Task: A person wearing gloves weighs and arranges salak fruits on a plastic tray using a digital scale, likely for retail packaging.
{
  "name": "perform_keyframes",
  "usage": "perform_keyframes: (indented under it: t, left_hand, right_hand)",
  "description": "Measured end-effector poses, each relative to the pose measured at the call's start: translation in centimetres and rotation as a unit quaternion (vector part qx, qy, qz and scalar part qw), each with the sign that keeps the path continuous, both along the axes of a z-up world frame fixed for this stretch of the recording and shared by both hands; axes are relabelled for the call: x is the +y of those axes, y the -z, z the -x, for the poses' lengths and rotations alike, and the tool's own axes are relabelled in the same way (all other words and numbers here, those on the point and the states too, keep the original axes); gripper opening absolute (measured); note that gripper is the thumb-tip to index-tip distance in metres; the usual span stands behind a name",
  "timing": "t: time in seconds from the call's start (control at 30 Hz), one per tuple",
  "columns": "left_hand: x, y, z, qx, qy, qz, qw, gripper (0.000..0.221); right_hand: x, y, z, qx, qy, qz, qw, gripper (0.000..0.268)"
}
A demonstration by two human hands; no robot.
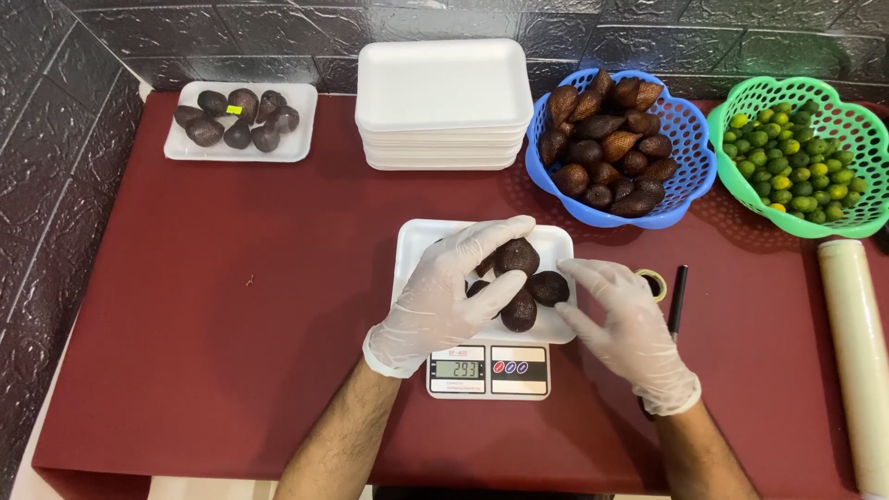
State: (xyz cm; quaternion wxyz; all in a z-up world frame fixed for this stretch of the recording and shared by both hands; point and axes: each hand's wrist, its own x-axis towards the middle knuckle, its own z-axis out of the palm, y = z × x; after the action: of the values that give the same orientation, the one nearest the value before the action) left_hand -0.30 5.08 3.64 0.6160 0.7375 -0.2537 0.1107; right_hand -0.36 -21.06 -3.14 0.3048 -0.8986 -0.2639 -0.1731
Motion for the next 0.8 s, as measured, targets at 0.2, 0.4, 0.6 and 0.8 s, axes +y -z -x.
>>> perform_keyframes:
  t: [0.2,0.4,0.6,0.8]
  left_hand:
    - [0.5,0.4,-0.1,0.014,0.011,-0.023,1.0,0.038]
    - [0.6,0.1,-0.4,0.083,0.044,0.02,0.995,0.036]
    - [-0.3,0.2,-1.2,0.117,0.039,-0.018,0.992,0.04]
    - [-3.0,0.1,-2.2,0.009,0.048,-0.148,0.988,0.053]
  right_hand:
    - [0.2,1.7,-0.1,-0.022,0.035,0.137,0.99,0.07]
    - [0.5,2.4,-0.2,-0.03,0.047,0.152,0.987,0.068]
    - [-0.2,1.3,-0.1,-0.004,0.067,0.1,0.993,0.063]
    - [-2.2,0.1,0.0,0.001,0.087,0.05,0.995,0.062]
